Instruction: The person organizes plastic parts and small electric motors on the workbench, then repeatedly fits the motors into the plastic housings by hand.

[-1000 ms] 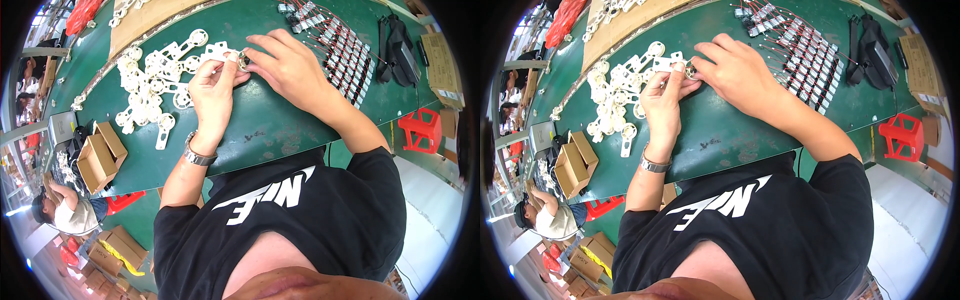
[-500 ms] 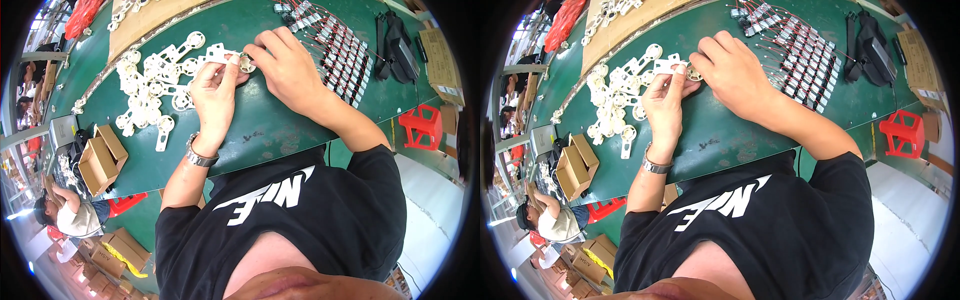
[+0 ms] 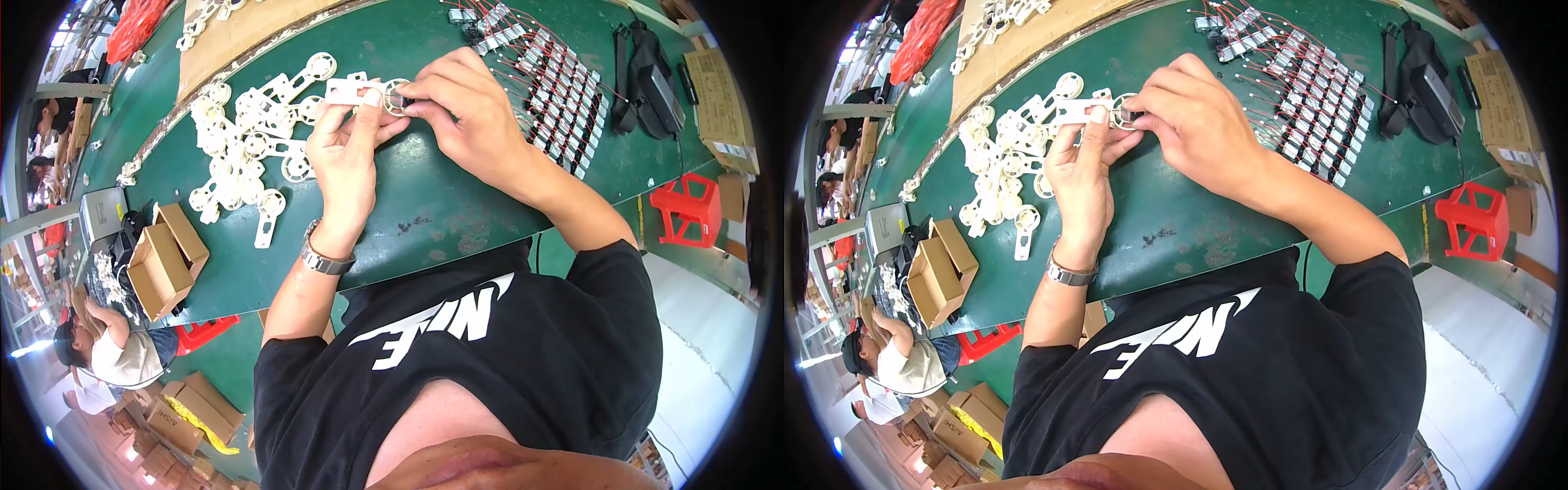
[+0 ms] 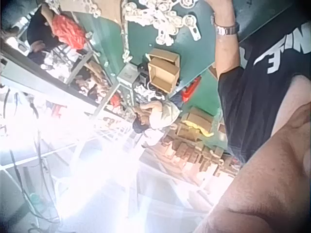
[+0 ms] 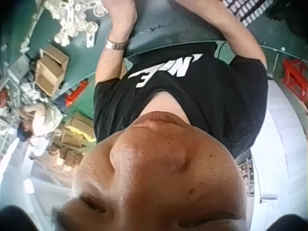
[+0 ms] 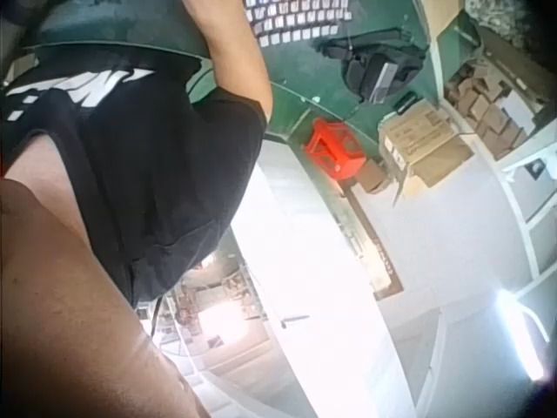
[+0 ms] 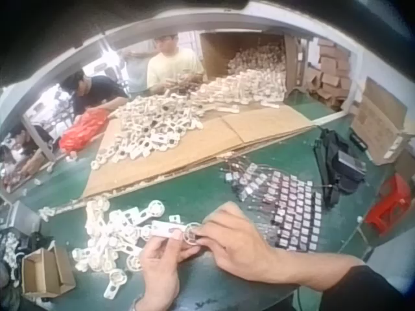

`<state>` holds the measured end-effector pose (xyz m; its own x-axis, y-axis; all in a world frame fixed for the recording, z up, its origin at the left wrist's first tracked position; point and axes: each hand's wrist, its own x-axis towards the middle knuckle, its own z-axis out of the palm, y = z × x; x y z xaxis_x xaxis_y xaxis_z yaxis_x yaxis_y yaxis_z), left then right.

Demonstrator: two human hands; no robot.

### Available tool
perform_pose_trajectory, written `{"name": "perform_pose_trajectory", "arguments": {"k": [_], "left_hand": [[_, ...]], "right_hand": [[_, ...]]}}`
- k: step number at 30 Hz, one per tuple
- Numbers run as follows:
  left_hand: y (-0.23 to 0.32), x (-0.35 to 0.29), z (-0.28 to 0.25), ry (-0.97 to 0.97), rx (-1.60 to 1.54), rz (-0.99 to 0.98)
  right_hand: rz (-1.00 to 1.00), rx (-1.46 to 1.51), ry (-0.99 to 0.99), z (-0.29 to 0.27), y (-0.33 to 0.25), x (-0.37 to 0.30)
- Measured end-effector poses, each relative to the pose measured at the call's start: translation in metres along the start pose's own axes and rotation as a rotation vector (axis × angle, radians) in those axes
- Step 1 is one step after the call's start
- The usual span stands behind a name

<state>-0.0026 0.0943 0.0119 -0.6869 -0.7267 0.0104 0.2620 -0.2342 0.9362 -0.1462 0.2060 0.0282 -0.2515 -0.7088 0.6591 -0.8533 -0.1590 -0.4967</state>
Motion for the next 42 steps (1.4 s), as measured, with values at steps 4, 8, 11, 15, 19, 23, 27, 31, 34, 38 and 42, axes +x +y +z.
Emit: {"name": "perform_pose_trajectory", "arguments": {"k": [4, 8, 11, 15, 19, 23, 27, 31, 34, 38, 42], "left_hand": [[-0.003, -0.001, 0.002, -0.018, 0.108, 0.086], [-0.004, 0.001, 0.000, -0.056, 0.184, 0.165], [0.000, -0.001, 0.001, -0.088, 0.217, 0.235], [0.006, -0.002, 0.001, -0.141, 0.187, 0.250], [0.008, -0.002, 0.002, -0.165, 0.242, 0.289], [0.005, -0.003, 0.006, -0.178, 0.254, 0.271], [-0.002, -0.008, 0.008, -0.143, 0.233, 0.246], [0.002, -0.006, 0.007, -0.106, 0.109, 0.066], [0.006, -0.003, 0.005, -0.091, 0.053, 0.087], [0.003, -0.004, 0.004, -0.119, 0.051, 0.117], [0.002, -0.006, 0.006, -0.140, 0.136, 0.173]], "right_hand": [[-0.024, 0.007, 0.013, 0.005, 0.007, -0.003], [0.307, 0.262, -0.002, 0.004, 0.005, -0.001], [0.606, 0.742, -0.223, -0.002, 0.011, 0.002], [0.778, 0.901, -0.492, -0.022, 0.009, 0.010], [0.794, 1.010, -0.464, -0.018, 0.012, 0.007], [0.828, 0.995, -0.434, -0.012, 0.019, -0.001], [0.823, 0.863, -0.369, -0.006, 0.010, 0.003], [0.744, 0.882, -0.493, -0.011, 0.016, 0.005], [0.663, 0.965, -0.509, -0.015, 0.015, 0.004], [0.693, 0.920, -0.492, -0.014, 0.013, 0.005], [0.778, 0.930, -0.475, -0.013, 0.012, 0.005]]}}
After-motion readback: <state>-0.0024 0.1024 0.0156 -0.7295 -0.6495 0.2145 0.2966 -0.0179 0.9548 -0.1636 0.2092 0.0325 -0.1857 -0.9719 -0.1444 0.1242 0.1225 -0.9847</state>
